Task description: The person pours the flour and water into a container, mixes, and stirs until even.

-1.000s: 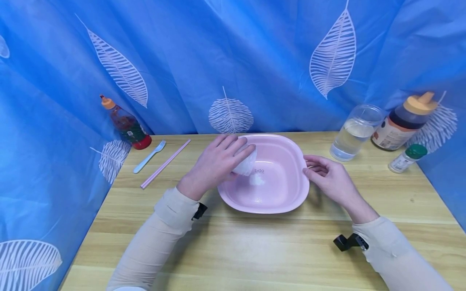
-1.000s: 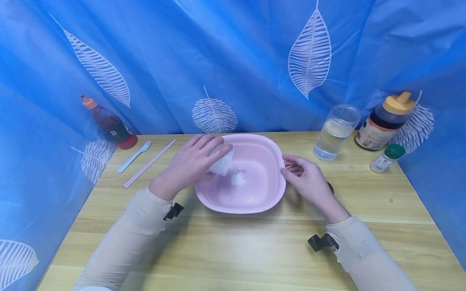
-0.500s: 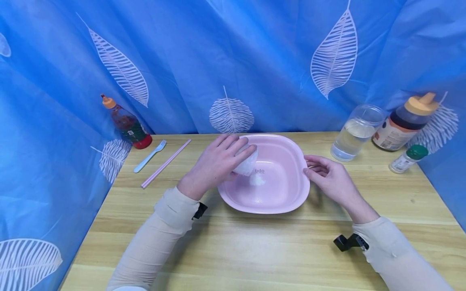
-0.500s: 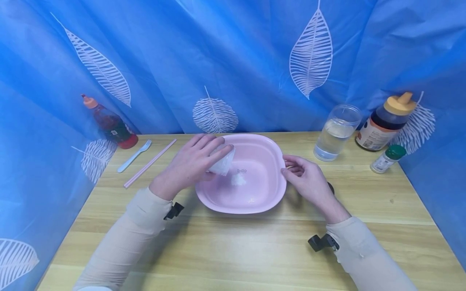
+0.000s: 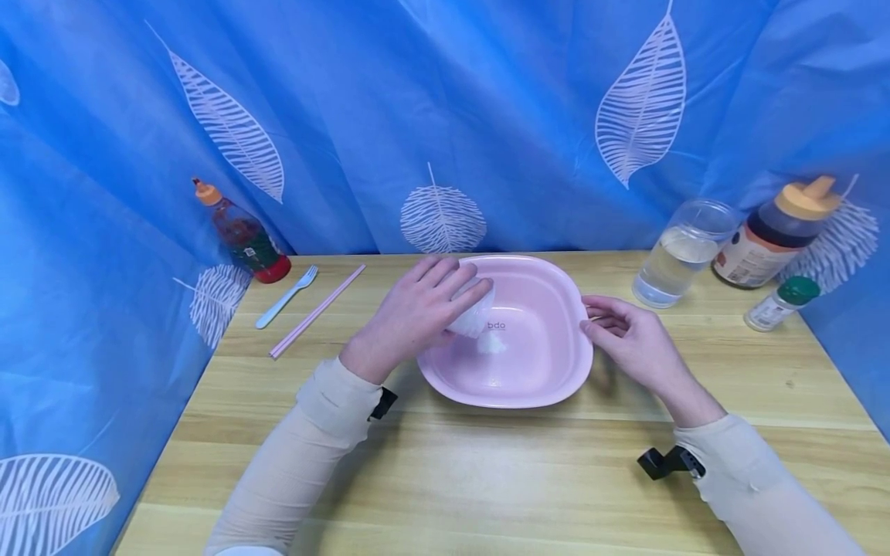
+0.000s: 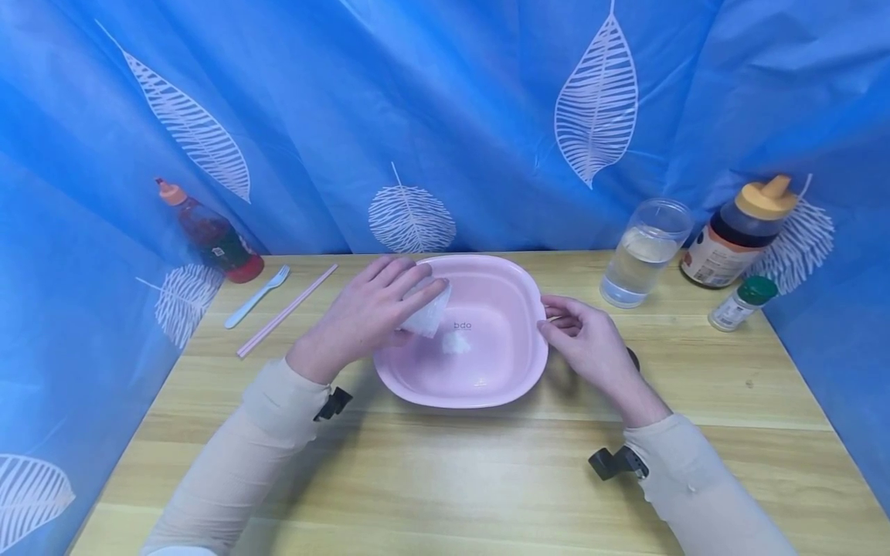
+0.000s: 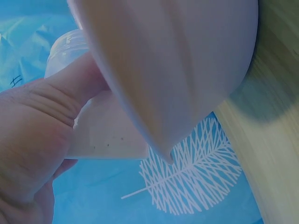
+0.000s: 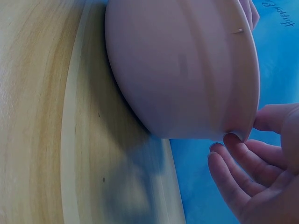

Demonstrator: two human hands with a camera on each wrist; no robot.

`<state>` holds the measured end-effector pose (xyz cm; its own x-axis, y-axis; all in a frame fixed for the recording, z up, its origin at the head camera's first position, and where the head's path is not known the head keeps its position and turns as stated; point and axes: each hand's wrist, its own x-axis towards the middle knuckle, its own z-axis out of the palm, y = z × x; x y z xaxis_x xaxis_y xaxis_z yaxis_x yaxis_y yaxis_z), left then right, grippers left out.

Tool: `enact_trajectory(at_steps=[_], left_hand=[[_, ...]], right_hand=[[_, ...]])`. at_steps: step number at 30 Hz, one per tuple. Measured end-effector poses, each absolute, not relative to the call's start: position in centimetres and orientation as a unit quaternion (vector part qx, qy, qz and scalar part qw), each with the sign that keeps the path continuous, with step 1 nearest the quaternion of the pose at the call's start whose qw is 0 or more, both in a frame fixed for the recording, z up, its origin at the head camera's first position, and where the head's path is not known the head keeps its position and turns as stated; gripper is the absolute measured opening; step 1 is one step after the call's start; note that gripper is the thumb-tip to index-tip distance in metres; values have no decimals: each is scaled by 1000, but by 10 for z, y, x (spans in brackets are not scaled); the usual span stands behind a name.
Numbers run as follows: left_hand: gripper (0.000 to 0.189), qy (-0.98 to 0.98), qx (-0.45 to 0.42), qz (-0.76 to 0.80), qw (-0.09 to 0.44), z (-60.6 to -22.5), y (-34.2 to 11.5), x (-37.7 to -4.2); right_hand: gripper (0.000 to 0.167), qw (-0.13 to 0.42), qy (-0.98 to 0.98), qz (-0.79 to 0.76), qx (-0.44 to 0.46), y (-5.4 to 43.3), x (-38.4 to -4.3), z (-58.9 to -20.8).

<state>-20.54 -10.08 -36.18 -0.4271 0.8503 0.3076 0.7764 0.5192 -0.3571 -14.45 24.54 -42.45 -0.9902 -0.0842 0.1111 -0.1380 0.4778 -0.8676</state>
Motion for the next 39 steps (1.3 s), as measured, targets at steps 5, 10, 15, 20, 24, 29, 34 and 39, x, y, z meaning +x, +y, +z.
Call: enact_trajectory(at_steps=[5, 10, 15, 20, 24, 29, 34, 39], left_hand=[[95, -848, -475, 66, 228, -359, -102, -206], [90, -845, -481, 72, 220, -359, -101, -206], [91, -849, -477, 61, 219, -362, -101, -207], [93, -853, -473, 43, 219, -362, -100, -208], [93, -856, -475, 38, 203, -362, -100, -210], [94, -861, -468, 35, 195, -364, -101, -211], [94, -861, -467, 38, 196, -364, -102, -212], [95, -858, -470, 58, 197, -364, -102, -212]], right_hand=[[47, 24, -859, 507, 62, 246, -144, -423], [47, 24, -858, 509, 59, 247, -143, -423], [47, 27, -857, 511, 63, 247, -144, -424], [47, 28, -858, 508, 61, 248, -143, -424], [47, 27, -863, 502, 58, 248, -143, -423], [48, 24, -863, 500, 58, 249, -144, -423], [47, 28, -866, 496, 56, 248, -144, -424], [46, 30, -870, 490, 56, 248, -144, -425]])
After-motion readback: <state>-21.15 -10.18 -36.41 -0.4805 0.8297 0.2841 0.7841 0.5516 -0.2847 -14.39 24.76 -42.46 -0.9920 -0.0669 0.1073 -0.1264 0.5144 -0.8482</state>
